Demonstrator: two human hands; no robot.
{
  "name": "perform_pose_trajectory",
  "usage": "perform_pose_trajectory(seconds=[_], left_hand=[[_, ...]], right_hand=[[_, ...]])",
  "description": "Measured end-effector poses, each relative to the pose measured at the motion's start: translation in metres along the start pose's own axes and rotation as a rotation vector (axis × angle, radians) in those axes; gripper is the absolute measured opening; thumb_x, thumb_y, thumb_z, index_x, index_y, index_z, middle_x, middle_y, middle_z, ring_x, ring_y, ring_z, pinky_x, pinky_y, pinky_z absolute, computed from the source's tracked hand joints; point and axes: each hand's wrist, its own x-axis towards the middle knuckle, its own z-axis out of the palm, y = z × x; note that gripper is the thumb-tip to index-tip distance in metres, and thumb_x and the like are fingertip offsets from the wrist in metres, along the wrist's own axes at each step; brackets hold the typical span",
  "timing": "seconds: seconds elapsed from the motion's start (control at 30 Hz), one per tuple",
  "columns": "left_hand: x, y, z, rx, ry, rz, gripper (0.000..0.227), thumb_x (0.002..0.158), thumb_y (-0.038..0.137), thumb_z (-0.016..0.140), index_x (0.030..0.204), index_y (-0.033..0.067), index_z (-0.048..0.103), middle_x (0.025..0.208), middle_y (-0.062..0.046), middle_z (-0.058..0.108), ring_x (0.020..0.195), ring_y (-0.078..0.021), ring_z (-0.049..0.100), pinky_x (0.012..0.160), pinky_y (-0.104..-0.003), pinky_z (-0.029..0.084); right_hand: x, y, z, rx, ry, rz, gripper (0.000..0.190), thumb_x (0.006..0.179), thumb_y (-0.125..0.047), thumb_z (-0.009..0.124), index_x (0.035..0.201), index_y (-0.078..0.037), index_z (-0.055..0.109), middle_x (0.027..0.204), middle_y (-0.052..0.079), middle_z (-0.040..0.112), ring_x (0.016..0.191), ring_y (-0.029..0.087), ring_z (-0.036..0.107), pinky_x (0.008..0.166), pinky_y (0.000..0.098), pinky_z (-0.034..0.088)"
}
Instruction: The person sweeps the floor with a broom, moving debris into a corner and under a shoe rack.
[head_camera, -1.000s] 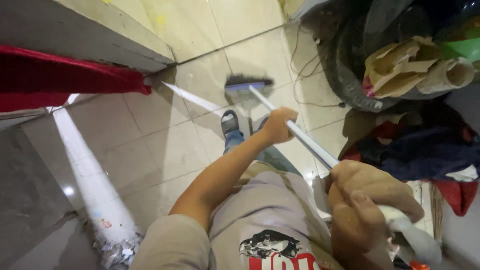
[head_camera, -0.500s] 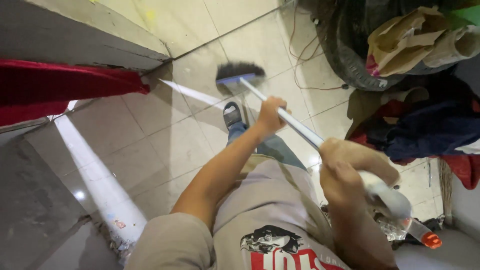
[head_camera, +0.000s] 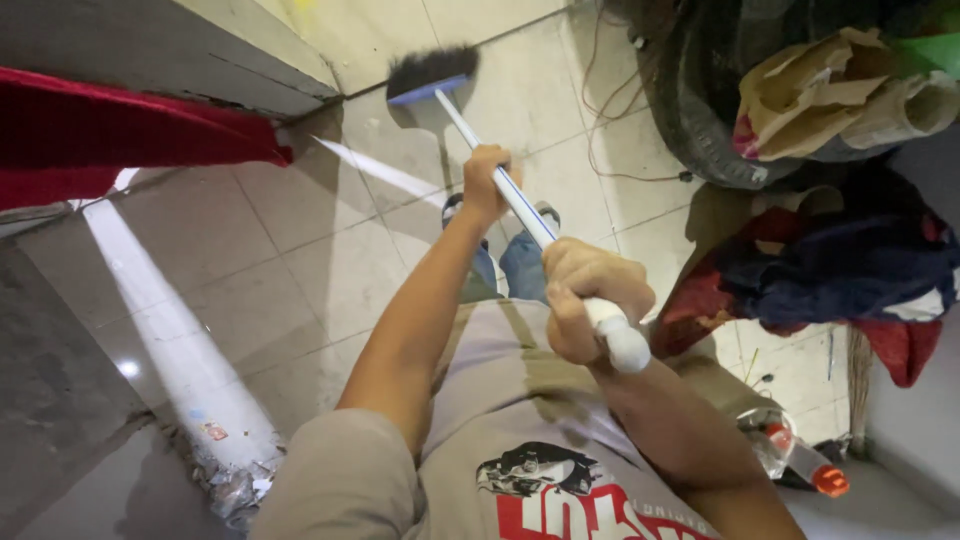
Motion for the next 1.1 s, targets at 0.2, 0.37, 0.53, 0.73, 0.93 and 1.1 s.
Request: perform_pose_trajectory(seconds=[0.2,0.37,0.53,0.73,0.93,1.1], left_hand=[[-0.040,0.032,0.023,-0.132,-0.058,0.045,0.023,0.070,0.011,0.069,0.063,0.0070,0.048,0.065,-0.015,0.052,0.066,-0.0366,0.054,0.064,-0.045,0.045],[-0.044,0.089,0.017,-0.151,-0.031,0.103,0.021,0.069,0.012,0.070,0.063,0.0080,0.050,0.068,-0.014,0.053,0.072,-0.0384,0.056,0.067,-0.046,0.045],[-0.019,0.087,0.004,-0.086,0.023,0.001,0.021,0.067,0.010,0.072,0.059,0.0046,0.053,0.068,-0.020,0.052,0.069,-0.0401,0.056,0.066,-0.049,0.043],[0.001,0.011,0.007,0.018,0.044,-0.002,0.016,0.075,0.006,0.067,0.069,0.0047,0.052,0.068,-0.018,0.054,0.072,-0.0397,0.058,0.109,-0.056,0.048],[-0.036,0.039,0.022,-0.066,-0.101,-0.029,0.016,0.070,0.005,0.068,0.069,0.0068,0.053,0.073,-0.019,0.055,0.076,-0.0403,0.056,0.088,-0.050,0.051],[-0.058,0.088,0.030,-0.059,-0.196,0.017,0.018,0.071,0.005,0.071,0.070,0.0062,0.053,0.072,-0.019,0.060,0.080,-0.0429,0.056,0.078,-0.049,0.050]], right_hand=[[-0.003,-0.052,-0.017,-0.077,0.004,0.159,0.005,0.083,-0.002,0.055,0.081,0.001,0.052,0.064,0.009,0.052,0.054,0.014,0.041,0.050,0.0284,0.031],[0.007,-0.117,-0.020,-0.136,-0.062,0.362,0.005,0.089,0.000,0.060,0.089,-0.001,0.055,0.076,0.009,0.057,0.067,0.018,0.054,0.065,0.0326,0.046],[0.008,-0.107,-0.014,-0.257,-0.039,0.240,0.009,0.086,0.002,0.063,0.091,0.000,0.056,0.079,0.011,0.058,0.072,0.021,0.057,0.071,0.0364,0.050],[0.004,-0.001,-0.007,-0.256,0.266,0.147,0.017,0.085,0.005,0.054,0.071,0.000,0.045,0.062,0.013,0.052,0.052,0.019,0.051,0.055,0.0326,0.048],[-0.014,-0.037,-0.034,-0.074,0.230,0.222,0.015,0.084,0.001,0.048,0.071,0.003,0.041,0.063,0.013,0.049,0.052,0.017,0.044,0.059,0.0326,0.046],[-0.029,-0.060,-0.064,0.055,0.319,0.189,0.014,0.085,0.002,0.050,0.072,0.004,0.044,0.064,0.013,0.048,0.052,0.018,0.043,0.058,0.0317,0.045]])
